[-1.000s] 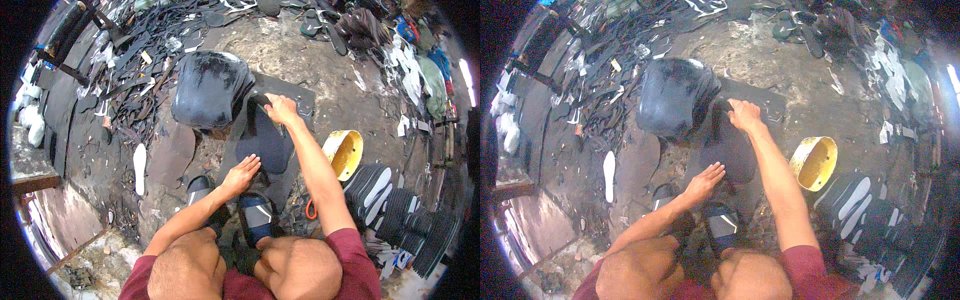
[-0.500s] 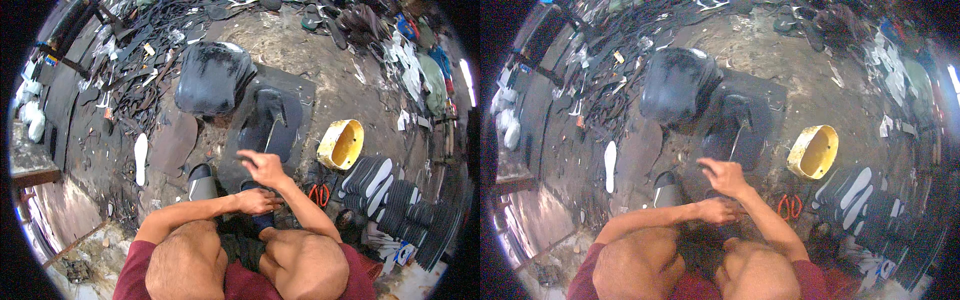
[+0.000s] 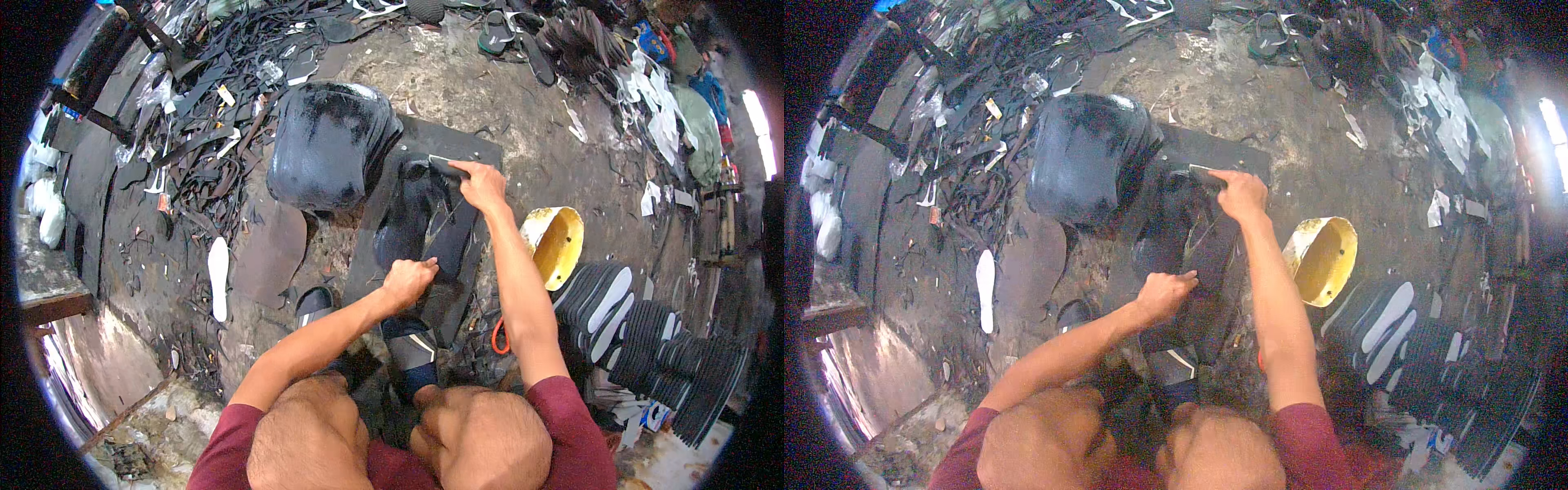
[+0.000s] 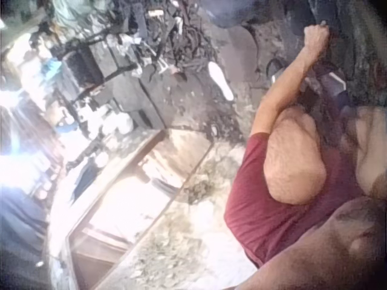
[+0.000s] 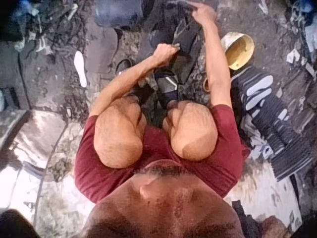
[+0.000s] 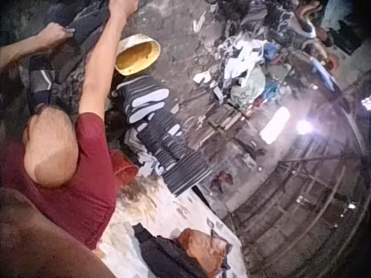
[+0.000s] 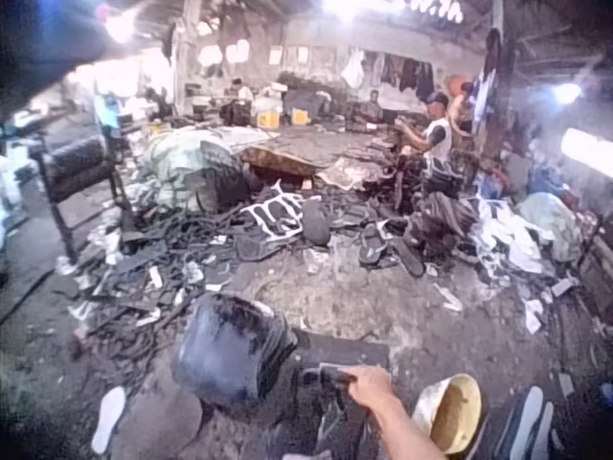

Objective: The person sits on the floor and repeatedly applies a yellow substance from a bucket onto black rubber sheets using a small tool. Later, the person stands, gathers gray shoe insoles, and places them on a machine.

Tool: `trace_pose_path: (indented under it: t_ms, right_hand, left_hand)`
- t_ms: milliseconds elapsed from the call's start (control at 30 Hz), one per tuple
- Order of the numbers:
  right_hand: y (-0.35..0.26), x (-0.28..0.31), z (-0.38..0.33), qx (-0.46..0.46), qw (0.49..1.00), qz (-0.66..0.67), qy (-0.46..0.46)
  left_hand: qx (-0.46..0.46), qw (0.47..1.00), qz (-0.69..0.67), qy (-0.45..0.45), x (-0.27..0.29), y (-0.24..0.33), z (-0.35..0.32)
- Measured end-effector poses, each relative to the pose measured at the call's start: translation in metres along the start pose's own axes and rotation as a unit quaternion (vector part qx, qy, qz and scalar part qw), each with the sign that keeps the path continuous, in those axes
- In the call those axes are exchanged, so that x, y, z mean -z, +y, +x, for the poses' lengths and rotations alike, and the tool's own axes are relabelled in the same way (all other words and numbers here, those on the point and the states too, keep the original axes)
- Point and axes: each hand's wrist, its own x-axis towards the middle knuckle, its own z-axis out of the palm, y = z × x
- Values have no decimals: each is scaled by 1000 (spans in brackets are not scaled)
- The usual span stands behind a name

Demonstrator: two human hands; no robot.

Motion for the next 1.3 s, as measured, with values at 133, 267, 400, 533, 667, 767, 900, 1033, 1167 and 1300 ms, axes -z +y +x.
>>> trace_pose_path:
  t_ms: [133,267,400,533,667,767,900,1033,1167,1300]
  right_hand:
    - [10,18,-9,49,982,-36,-177]
    - [29,26,0,1,996,-33,-78]
    - [-7,16,-39,19,988,-41,-150]
    - [-30,-7,-110,74,987,26,-144]
    - [-67,-18,-173,149,986,40,-57]
    - [-68,-23,-199,163,986,-12,-22]
    - [-67,-19,-212,184,982,-23,-30]
    - [-64,-6,-213,133,985,94,-59]
    - [-49,71,-187,-101,874,471,70]
    - [-34,150,-163,-66,743,571,345]
  left_hand:
    - [-10,1000,-10,3,8,-10,-15]
    - [17,993,-58,104,1,8,-26]
    - [148,926,-147,316,-6,-8,-57]
    - [469,764,-382,223,0,-18,-71]
    - [500,688,-461,255,-19,-29,-67]
    - [487,648,-501,303,-4,-15,-62]
    - [494,662,-468,313,14,-10,-53]
    - [476,709,-394,341,17,-8,-54]
    - [207,895,-180,352,9,-36,-70]
    - [-61,982,119,133,42,-30,-23]
